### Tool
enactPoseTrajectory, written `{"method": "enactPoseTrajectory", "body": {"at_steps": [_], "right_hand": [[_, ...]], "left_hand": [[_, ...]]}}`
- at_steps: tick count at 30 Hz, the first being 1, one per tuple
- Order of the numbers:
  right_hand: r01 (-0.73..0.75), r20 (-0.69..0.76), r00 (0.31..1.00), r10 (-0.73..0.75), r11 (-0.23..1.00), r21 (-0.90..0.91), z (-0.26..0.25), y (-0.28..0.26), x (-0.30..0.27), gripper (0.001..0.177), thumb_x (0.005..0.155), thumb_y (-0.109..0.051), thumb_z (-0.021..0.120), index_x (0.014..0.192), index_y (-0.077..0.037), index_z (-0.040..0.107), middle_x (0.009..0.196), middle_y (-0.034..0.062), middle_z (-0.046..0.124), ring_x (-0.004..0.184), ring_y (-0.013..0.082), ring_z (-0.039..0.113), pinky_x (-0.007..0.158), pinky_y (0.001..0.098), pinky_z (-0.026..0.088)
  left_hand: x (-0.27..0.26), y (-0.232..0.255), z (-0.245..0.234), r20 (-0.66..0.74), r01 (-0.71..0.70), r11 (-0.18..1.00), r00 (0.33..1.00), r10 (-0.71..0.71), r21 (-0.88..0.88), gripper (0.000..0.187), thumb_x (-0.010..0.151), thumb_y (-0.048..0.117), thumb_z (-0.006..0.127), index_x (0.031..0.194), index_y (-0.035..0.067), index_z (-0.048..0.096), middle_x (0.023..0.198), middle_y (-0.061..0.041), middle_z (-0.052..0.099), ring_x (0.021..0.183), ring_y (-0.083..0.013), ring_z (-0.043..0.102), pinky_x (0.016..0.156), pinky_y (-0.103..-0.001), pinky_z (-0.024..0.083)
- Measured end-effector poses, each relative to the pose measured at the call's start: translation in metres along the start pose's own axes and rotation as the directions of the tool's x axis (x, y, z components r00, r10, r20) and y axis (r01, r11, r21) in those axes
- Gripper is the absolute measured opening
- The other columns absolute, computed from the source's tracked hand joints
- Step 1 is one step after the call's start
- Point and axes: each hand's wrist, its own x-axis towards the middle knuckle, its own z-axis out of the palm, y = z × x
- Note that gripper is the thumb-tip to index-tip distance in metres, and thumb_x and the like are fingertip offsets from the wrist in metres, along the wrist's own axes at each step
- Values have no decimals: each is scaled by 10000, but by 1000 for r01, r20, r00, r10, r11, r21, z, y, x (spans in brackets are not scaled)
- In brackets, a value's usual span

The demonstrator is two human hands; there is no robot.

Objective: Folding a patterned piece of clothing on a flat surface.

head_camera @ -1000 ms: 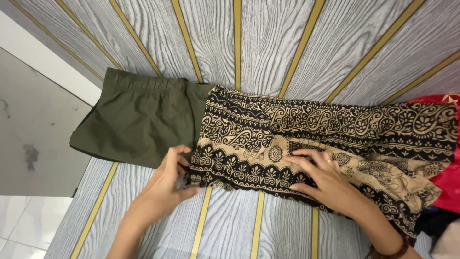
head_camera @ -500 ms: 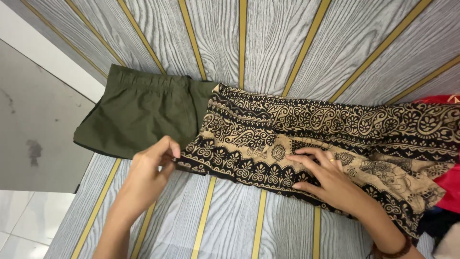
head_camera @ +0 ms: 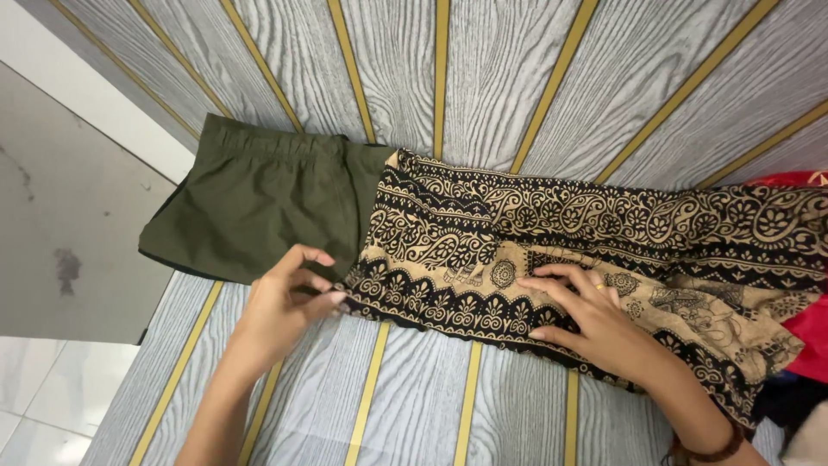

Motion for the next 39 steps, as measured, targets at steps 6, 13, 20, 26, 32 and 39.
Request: {"method": "enactPoseTrajectory", "body": {"at_steps": [6,13,20,26,32,39], "right_hand": [[-42,36,998,42,999,11,-1,0,0,813,747,-696,608,1515,-461,481,1539,-61,362,1448,303,315,1149,648,259],[-83,69,994,79,995,58,-18,-13,-4,833,724,-669,682,1501,-444,485,1534,-83,373,1438,326,310,1174,643,252],[-1,20,1000,0,996,85,-46,-8,-28,734,757,-419,790,1439,-328,537,1461,-44,484,1331,245,466,1099,501,406],[-126,-270,955,121,992,2,-75,23,-77,478,832,-370,721,1286,-232,667,1229,27,671,1022,240,704,882,394,571],[-394,-484,839,247,890,-228,-87,44,-126,473,784,-371,767,1199,-157,696,1062,80,691,1010,292,678,852,442,549],[-446,-543,806,235,844,-297,-78,70,-144,303,794,-281,756,1066,-151,734,983,78,711,939,313,663,813,454,524]], "left_hand": [[3,-16,-24,0,-161,974,987,163,-157,327,839,-75,741,1105,45,596,857,-32,707,810,-73,653,701,-266,529],[3,6,-13,51,-26,962,999,12,272,249,788,-54,734,999,41,645,762,-83,753,738,-154,730,698,-319,566],[12,3,-8,-2,-61,659,996,95,750,230,806,22,625,1010,108,688,790,-157,749,821,-366,726,764,-484,555],[17,45,33,54,-284,584,924,379,760,154,840,117,653,993,99,660,887,-173,722,820,-408,699,740,-531,538],[31,91,127,298,-680,528,714,633,508,171,816,172,713,945,79,651,865,-142,651,817,-388,666,723,-521,512],[48,125,230,425,-868,445,496,757,221,132,851,92,669,981,72,664,953,-126,656,894,-365,671,788,-506,513]]}}
